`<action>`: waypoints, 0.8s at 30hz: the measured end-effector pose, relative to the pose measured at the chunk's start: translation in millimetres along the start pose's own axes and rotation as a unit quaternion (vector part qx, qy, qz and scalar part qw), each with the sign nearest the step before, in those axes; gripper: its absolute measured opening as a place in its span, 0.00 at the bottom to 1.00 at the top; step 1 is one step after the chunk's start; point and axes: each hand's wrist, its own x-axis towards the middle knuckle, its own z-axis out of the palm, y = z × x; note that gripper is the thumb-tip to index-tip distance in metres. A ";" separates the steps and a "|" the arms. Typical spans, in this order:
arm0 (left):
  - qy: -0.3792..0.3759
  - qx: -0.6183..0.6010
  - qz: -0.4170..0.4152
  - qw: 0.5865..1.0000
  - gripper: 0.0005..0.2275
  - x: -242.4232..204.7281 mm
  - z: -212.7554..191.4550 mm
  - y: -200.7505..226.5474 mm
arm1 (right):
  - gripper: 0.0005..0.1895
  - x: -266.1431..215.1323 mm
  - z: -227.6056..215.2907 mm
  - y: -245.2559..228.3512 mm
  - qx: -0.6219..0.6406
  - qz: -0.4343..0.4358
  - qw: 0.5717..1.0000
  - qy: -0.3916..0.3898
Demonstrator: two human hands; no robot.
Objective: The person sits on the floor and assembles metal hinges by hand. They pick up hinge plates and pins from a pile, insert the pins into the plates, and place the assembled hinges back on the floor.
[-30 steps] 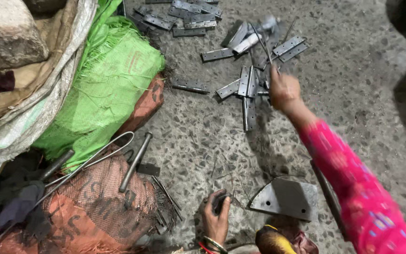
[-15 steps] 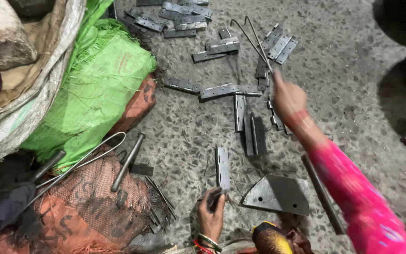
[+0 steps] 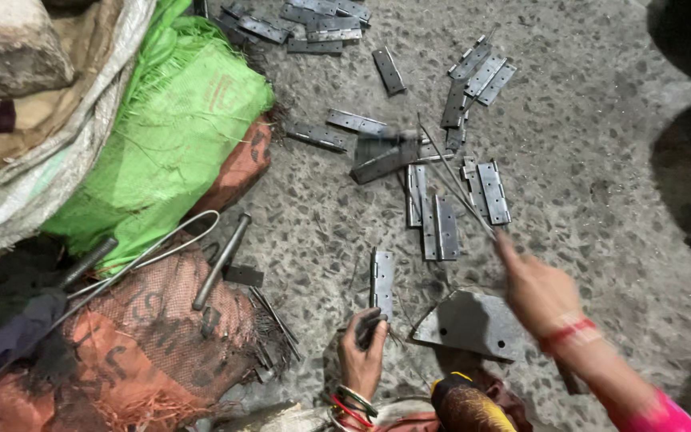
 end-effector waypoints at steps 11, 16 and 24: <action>0.000 0.033 -0.008 0.999 0.12 0.8 -0.2 2.7 | 0.21 276.8 13.9 -63.1 0.032 -0.046 0.969 0.240; -0.003 0.014 0.007 1.000 0.13 1.3 2.1 6.9 | 0.27 197.9 25.0 -88.3 0.057 -0.073 0.990 0.111; -0.017 0.075 -0.015 0.997 0.13 -7.0 1.9 5.0 | 0.31 94.4 2.6 1.1 0.036 -0.030 0.996 0.072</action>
